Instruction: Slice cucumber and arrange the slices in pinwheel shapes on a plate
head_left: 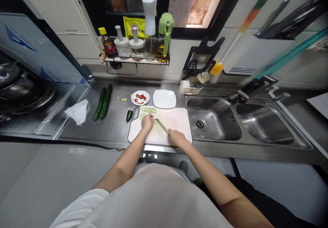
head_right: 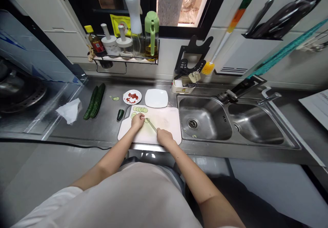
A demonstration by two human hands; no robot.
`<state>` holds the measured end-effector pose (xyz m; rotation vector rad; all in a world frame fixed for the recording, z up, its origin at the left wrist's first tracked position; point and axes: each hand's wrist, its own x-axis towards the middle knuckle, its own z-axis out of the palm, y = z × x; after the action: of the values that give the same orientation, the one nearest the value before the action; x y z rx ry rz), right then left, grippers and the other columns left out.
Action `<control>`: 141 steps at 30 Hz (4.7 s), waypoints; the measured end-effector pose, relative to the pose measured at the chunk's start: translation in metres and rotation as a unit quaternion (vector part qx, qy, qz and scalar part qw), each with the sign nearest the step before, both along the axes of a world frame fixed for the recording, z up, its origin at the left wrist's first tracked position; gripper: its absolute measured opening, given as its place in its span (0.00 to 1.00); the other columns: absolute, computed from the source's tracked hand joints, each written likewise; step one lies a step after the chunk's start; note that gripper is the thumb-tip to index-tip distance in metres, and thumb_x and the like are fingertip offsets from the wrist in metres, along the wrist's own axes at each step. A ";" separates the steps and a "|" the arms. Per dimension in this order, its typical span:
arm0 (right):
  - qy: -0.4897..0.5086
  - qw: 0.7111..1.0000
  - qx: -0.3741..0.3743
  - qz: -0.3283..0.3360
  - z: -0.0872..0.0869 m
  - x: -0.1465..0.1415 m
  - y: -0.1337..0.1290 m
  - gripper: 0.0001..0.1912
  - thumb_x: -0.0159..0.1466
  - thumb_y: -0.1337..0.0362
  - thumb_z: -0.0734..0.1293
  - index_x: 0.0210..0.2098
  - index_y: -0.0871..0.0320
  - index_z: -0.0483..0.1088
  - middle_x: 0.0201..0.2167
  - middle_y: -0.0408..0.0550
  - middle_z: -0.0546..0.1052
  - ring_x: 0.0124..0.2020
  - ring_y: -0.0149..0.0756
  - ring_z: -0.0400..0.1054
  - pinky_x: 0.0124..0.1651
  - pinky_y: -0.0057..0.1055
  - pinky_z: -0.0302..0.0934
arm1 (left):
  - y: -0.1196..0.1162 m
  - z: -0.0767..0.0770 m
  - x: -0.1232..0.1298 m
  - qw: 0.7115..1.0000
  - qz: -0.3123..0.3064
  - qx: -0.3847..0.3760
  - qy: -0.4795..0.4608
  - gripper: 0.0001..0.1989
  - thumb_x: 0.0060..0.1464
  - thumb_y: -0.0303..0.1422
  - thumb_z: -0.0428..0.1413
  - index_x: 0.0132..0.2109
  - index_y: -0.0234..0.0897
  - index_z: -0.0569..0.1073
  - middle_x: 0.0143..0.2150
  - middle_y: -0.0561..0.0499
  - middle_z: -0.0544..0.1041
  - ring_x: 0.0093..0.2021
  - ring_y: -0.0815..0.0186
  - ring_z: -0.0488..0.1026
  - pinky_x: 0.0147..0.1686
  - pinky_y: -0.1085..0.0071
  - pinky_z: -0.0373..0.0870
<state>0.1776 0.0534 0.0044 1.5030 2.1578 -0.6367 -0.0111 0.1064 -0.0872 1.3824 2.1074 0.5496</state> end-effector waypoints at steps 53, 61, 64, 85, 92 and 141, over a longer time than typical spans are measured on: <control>-0.034 0.998 0.011 0.056 0.012 0.011 0.010 0.19 0.66 0.73 0.54 0.55 0.62 0.65 0.46 0.64 0.76 0.50 0.46 0.72 0.45 0.36 0.63 | -0.002 0.005 -0.001 1.000 -0.010 0.007 0.004 0.10 0.52 0.28 0.55 0.42 0.42 0.75 0.38 0.51 0.78 0.42 0.63 0.74 0.40 0.70 0.66; -0.020 0.999 0.025 0.040 -0.002 0.022 -0.002 0.18 0.69 0.67 0.53 0.54 0.62 0.65 0.46 0.63 0.77 0.49 0.46 0.72 0.44 0.36 0.62 | -0.003 0.006 0.000 1.000 -0.015 0.015 0.008 0.09 0.53 0.29 0.54 0.42 0.41 0.75 0.37 0.51 0.78 0.41 0.63 0.74 0.40 0.70 0.66; -0.016 0.999 0.035 0.032 -0.005 0.022 -0.006 0.18 0.70 0.66 0.52 0.54 0.62 0.64 0.45 0.63 0.77 0.48 0.45 0.72 0.45 0.36 0.62 | -0.003 0.007 0.000 1.000 -0.014 0.015 0.008 0.08 0.55 0.31 0.53 0.41 0.41 0.75 0.37 0.50 0.79 0.41 0.62 0.74 0.40 0.70 0.66; 0.101 0.980 0.069 -0.157 -0.015 0.046 -0.025 0.14 0.69 0.57 0.56 0.47 0.57 0.66 0.42 0.51 0.77 0.42 0.38 0.70 0.35 0.27 0.51 | -0.002 0.004 0.001 0.999 -0.026 0.011 0.023 0.08 0.57 0.32 0.53 0.42 0.40 0.75 0.38 0.49 0.78 0.41 0.63 0.73 0.40 0.70 0.65; 0.146 0.965 0.067 -0.207 -0.020 0.041 -0.028 0.22 0.66 0.61 0.58 0.58 0.57 0.58 0.44 0.51 0.77 0.43 0.39 0.70 0.39 0.27 0.54 | -0.007 0.004 0.004 0.998 -0.044 0.020 0.031 0.10 0.56 0.35 0.54 0.45 0.39 0.73 0.39 0.48 0.76 0.43 0.62 0.72 0.43 0.69 0.65; 0.035 0.972 0.075 -0.218 -0.022 0.043 -0.021 0.22 0.70 0.57 0.53 0.47 0.65 0.71 0.45 0.64 0.77 0.48 0.45 0.72 0.45 0.32 0.60 | -0.021 0.025 -0.031 0.993 0.069 0.057 0.078 0.09 0.57 0.33 0.51 0.42 0.42 0.76 0.42 0.48 0.78 0.48 0.58 0.72 0.50 0.62 0.59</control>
<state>0.2209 0.0328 -0.0171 2.0955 1.9714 -0.6860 -0.0420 0.0851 -0.0622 1.3886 2.3421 0.6439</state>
